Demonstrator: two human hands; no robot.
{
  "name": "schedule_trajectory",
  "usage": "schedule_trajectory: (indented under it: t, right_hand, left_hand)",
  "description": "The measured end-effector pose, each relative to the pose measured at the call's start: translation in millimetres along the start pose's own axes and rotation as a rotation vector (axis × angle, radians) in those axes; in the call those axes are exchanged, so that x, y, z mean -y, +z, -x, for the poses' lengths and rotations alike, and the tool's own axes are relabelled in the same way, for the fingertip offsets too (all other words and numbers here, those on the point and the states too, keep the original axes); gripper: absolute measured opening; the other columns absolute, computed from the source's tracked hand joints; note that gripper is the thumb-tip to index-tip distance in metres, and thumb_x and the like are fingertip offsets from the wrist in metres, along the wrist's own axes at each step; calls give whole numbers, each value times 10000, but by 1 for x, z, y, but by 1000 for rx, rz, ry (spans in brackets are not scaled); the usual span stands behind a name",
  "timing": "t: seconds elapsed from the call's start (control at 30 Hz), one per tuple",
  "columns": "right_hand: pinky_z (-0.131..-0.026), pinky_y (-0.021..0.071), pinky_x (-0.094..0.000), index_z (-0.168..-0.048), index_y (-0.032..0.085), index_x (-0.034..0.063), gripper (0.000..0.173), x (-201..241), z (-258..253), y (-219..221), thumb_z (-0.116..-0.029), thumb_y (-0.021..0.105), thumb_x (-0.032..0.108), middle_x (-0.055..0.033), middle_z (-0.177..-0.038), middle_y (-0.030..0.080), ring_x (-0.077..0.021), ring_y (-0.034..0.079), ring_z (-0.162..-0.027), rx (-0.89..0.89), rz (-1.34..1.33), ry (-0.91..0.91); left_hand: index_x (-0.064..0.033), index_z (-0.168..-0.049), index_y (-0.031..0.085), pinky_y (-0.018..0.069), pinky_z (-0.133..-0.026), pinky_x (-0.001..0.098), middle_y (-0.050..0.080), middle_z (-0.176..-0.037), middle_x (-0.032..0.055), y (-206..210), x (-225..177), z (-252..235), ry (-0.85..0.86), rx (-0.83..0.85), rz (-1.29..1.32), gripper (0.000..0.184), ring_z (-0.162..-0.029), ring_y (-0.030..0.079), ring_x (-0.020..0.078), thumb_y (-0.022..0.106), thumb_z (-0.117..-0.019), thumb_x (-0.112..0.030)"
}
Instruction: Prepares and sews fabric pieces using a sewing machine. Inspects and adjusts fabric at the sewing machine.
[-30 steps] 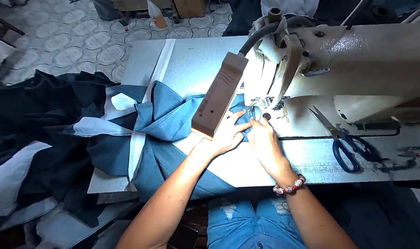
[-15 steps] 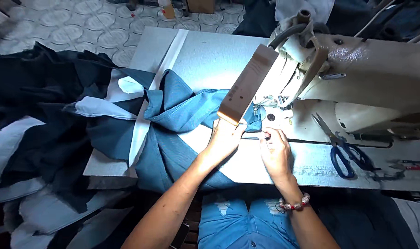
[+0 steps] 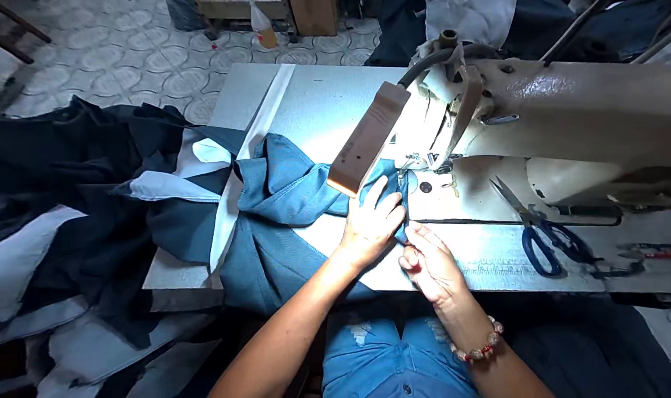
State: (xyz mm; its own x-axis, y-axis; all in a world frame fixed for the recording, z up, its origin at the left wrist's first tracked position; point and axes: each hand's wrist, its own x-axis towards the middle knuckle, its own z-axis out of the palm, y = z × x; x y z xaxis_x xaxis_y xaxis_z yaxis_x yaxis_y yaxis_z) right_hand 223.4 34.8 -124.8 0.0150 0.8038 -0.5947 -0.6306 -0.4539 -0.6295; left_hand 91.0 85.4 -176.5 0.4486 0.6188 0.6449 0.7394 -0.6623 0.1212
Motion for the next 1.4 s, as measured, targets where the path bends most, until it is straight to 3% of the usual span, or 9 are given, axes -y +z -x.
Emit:
schedule_trajectory:
  t: [0.13,0.27,0.4,0.6,0.67,0.87,1.07,1.2,1.4]
  right_hand:
    - [-593,547,-189,-1100,604,-105,186,4,-14,-33,-918,597,-69,-57,-823,677,-42,632,-617,43,791,-704]
    - [-865,523,-549,-1287,710,87,379,16,-58,-46,-956,559,-20,-206,-1161,661,-395,636,-1054,13,1463,-1097]
    - [-748,505,-549,-1031,776,72,203,22,-79,-49,-913,632,-10,-174,-959,705,-404,667,-913,13,1675,-1332]
    - [-920,382,-737,-1166,653,-54,225,73,-42,-73,-985,522,-23,-360,-1244,562,-605,516,-1158,-449,1782,-927]
    - [-903,408,-735,-1215,685,-10,291,53,-34,-69,-943,582,-1,-336,-1325,570,-582,544,-1176,-292,1759,-1074]
    - [-882,442,-489,-942,805,113,195,3,-65,-55,-898,621,65,-97,-1046,759,-325,661,-1057,72,1560,-1548]
    - [-858,424,-512,-868,792,98,200,0,-60,-62,-880,598,50,-79,-954,761,-327,665,-1007,-69,1589,-1489]
    - [-869,431,-510,-894,797,104,211,-2,-58,-61,-906,587,116,-87,-1004,760,-336,658,-1027,-32,1600,-1468]
    - [-867,434,-508,-903,806,93,241,-4,-57,-63,-906,573,151,-97,-1038,764,-336,659,-1025,0,1560,-1454]
  left_hand:
    - [-96,-853,766,316,-1142,657,764,-1000,64,1,5,4,135,94,112,128,-1263,616,352,644,-845,-59]
    - [-104,-1003,794,323,-1128,656,767,-1052,74,2,-1,14,53,162,137,218,-1243,628,353,635,-860,-60]
    - [-107,-1034,793,310,-1119,683,760,-1076,80,-1,-5,14,9,198,146,237,-1264,612,363,658,-844,-67]
    - [-122,-1027,796,272,-1115,722,747,-1078,87,-5,-5,11,-43,219,201,247,-1283,583,399,674,-816,-83]
    - [-118,-1014,801,251,-1121,716,751,-1067,84,-6,-5,10,-72,193,244,242,-1281,579,401,642,-832,-94]
    - [-106,-820,738,271,-1133,666,746,-876,51,-3,-4,2,-45,84,197,93,-1163,656,337,654,-847,-136]
    - [-74,-1073,776,251,-1136,702,744,-1184,102,-3,2,-1,-59,261,99,333,-1310,579,398,570,-891,-261]
    - [-93,-1089,768,220,-1114,731,736,-1202,90,-13,6,1,-105,305,117,480,-1230,624,381,492,-922,-448]
    - [-170,-1268,720,161,-1098,789,700,-1270,119,-14,3,4,-122,356,153,499,-1296,558,447,409,-961,-414]
